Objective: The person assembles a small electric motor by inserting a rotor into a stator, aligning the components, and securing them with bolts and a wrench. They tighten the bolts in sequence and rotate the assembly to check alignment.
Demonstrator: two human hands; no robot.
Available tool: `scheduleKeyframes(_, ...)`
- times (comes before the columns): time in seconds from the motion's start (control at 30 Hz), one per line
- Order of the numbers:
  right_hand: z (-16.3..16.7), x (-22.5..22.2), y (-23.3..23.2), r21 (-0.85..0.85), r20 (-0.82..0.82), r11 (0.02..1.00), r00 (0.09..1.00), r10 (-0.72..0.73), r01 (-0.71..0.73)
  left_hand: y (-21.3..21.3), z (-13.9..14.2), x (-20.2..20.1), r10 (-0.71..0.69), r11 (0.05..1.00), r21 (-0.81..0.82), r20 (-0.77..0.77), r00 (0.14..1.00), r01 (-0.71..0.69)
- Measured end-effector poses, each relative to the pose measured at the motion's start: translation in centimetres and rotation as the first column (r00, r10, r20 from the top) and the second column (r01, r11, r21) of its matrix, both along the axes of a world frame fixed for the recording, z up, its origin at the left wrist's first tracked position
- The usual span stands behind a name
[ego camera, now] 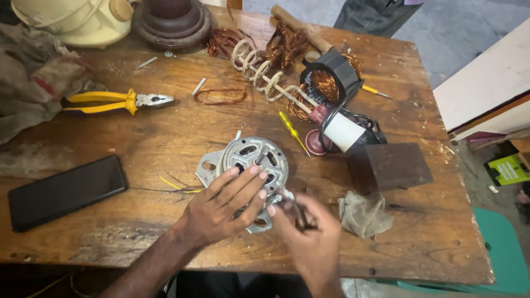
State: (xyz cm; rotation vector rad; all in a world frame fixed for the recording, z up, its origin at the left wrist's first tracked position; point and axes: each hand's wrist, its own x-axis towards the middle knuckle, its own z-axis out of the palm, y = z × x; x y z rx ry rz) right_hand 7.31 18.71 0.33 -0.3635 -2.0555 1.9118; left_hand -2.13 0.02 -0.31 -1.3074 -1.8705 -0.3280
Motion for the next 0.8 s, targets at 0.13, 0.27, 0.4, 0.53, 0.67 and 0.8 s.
scheduleKeyframes(0.13,-1.7,1.1,-0.3,0.059,-0.011,0.986,0.988,-0.155,0.155,-0.2,0.0,-0.1,0.007,1.000,-0.010,0.001,1.000,-0.007)
scheduleKeyframes(0.27,-3.8,2.2,-0.3,-0.037,-0.121,0.999,0.992,-0.041,0.036,-0.1,0.0,-0.1,0.001,1.000,-0.004,-0.005,1.000,-0.001)
scheduleKeyframes(0.4,-6.2,2.2,-0.3,-0.027,-0.057,0.965,0.963,-0.262,0.261,0.0,0.1,-0.2,-0.014,1.000,0.021,0.021,1.000,0.014)
scheduleKeyframes(0.53,-7.4,2.8,0.3,-0.003,-0.056,0.999,0.998,-0.040,0.040,-0.1,0.0,-0.2,-0.003,1.000,0.024,0.018,1.000,0.002)
scheduleKeyframes(0.67,-7.4,3.1,0.1,0.038,-0.099,0.999,0.995,-0.032,0.036,-0.1,-0.1,-0.3,-0.002,1.000,0.031,0.021,1.000,0.002)
scheduleKeyframes(0.8,-7.3,3.1,-0.3,0.171,-0.237,0.985,0.970,0.051,-0.010,0.0,-0.1,-0.3,-0.012,0.999,0.042,0.035,0.999,0.011)
